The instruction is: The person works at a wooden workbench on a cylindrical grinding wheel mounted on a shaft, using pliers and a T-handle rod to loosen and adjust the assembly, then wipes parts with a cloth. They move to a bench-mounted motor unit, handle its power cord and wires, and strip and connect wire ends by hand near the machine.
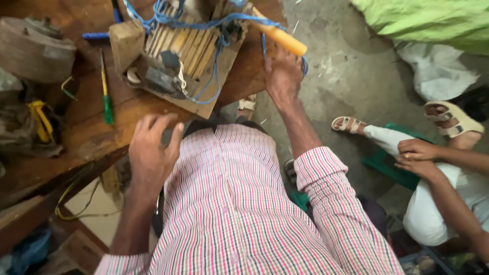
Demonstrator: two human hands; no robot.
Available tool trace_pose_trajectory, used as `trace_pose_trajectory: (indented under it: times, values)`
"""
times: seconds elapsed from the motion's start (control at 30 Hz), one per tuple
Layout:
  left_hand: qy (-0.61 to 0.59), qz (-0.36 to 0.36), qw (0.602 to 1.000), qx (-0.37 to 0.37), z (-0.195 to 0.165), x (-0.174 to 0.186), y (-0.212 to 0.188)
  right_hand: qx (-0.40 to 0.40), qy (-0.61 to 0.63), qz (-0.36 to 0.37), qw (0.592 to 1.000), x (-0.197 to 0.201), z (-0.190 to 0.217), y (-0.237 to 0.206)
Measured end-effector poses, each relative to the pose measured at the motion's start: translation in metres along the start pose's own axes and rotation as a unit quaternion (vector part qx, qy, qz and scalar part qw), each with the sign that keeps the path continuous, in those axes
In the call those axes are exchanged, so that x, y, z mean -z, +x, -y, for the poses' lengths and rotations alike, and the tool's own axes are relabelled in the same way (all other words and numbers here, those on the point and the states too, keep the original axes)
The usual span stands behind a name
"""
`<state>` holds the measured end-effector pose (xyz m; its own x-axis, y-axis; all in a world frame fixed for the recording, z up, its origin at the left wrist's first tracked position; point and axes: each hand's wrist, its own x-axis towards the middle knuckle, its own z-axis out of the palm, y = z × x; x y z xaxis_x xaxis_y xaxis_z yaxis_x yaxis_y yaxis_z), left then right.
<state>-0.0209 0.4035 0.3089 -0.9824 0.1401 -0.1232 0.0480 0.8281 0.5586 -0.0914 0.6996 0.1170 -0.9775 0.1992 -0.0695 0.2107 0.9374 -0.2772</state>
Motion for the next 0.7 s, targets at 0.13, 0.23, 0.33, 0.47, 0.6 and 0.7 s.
trace_pose_trajectory:
  times: [0.13, 0.23, 0.33, 0.47, 0.6, 0.7]
  values:
    - [-0.011, -0.020, 0.999, 0.046, 0.014, 0.005, -0.019, 0.090, 0.041, 0.078, 0.992, 0.026, 0.011, -0.007]
    - [-0.016, -0.032, 0.997, 0.073, 0.022, 0.008, -0.028, 0.080, 0.289, 0.140, 0.943, 0.063, 0.040, -0.022]
    - [-0.027, -0.044, 0.995, 0.090, 0.026, 0.008, -0.036, 0.202, 0.303, -0.081, 0.928, 0.104, 0.057, -0.022]
    - [-0.023, -0.041, 0.994, 0.103, 0.030, 0.009, -0.041, 0.206, 0.207, -0.130, 0.947, 0.125, 0.061, 0.025]
    - [-0.042, -0.036, 0.993, 0.102, 0.031, 0.009, -0.046, 0.204, 0.161, -0.032, 0.965, 0.128, 0.055, 0.042]
    - [-0.049, -0.051, 0.992, 0.100, 0.031, 0.009, -0.050, 0.230, 0.168, -0.147, 0.947, 0.143, 0.051, 0.027]
